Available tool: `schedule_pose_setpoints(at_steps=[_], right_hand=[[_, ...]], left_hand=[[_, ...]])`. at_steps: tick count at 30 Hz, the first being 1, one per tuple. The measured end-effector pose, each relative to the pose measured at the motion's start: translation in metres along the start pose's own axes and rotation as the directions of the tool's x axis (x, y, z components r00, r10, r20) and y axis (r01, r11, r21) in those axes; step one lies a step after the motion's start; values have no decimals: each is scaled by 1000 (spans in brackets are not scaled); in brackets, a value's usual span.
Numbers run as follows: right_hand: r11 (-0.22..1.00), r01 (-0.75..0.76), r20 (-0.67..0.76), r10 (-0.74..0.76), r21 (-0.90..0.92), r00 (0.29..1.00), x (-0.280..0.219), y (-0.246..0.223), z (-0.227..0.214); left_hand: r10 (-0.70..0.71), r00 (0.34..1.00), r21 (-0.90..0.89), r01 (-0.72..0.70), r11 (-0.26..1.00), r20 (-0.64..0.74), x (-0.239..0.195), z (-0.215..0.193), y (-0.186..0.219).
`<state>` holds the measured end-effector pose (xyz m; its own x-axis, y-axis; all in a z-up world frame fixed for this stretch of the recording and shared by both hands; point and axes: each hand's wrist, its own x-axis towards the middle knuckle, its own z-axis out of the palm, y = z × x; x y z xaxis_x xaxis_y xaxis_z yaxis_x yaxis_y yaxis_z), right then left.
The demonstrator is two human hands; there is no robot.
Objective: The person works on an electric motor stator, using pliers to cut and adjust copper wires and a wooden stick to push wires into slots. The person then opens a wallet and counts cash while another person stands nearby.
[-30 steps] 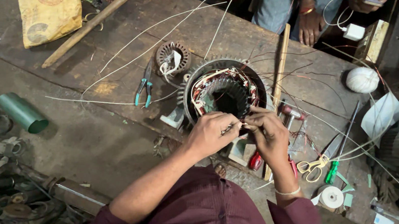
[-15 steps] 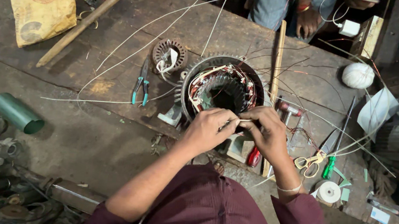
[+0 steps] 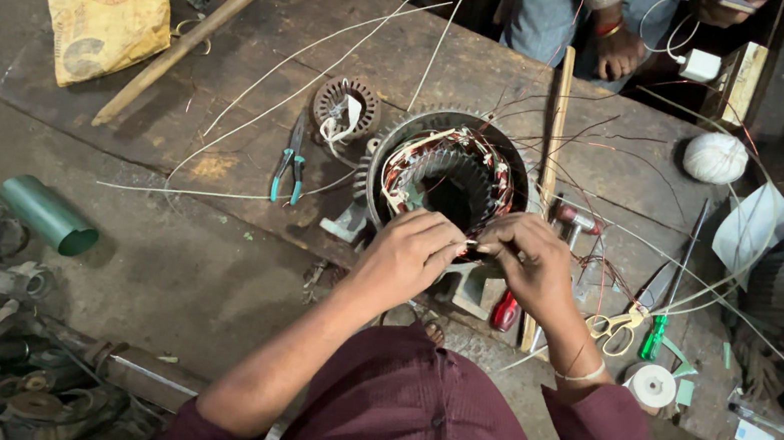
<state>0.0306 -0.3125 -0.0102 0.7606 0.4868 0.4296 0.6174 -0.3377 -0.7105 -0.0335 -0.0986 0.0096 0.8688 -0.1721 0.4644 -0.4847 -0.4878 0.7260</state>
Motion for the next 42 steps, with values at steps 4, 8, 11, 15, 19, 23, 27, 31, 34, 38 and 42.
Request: schedule_pose_setpoints(at_steps=[4, 8, 11, 15, 19, 23, 27, 31, 34, 38, 42], right_hand=[[999, 4, 17, -3, -39, 1000, 1, -9, -2], [980, 78, 58, -68, -184, 996, 2, -16, -4], [994, 4, 16, -2, -105, 1000, 0, -17, -7], [984, 59, 4, -59, -170, 998, -3, -15, -17], [968, 48, 31, -42, -246, 999, -11, -14, -25], [974, 12, 31, -5, -225, 1000, -14, -13, -26], [974, -23, 1, 24, -225, 1000, -13, -13, -26], [975, -47, -17, 45, -219, 999, -13, -13, -28], [984, -93, -53, 86, -152, 995, -13, -10, -29], [986, -103, -36, 99, -129, 994, -15, -2, -29], [990, -57, -6, 56, -129, 998, -13, 8, -30]], left_hand=[[-8, 1000, 37, 7, 999, 25, 2, -1, 4], [-2, 1000, 80, 0, 997, 30, 0, -11, 9], [-117, 991, 47, 114, 992, 62, 0, -18, 8], [7, 998, 123, -16, 992, 70, 9, -16, 4], [69, 995, 199, -81, 977, 69, 13, 7, 7], [21, 997, 272, -39, 962, 70, 18, 30, 6], [-43, 991, 277, 5, 961, 130, 26, 36, -2], [-28, 991, 229, -2, 973, 127, 22, 31, 2], [4, 998, 190, -16, 982, 60, 20, 25, 9], [-79, 994, 275, 54, 960, 79, 19, 31, 10], [-53, 985, 302, 1, 953, 166, 25, 49, 6]])
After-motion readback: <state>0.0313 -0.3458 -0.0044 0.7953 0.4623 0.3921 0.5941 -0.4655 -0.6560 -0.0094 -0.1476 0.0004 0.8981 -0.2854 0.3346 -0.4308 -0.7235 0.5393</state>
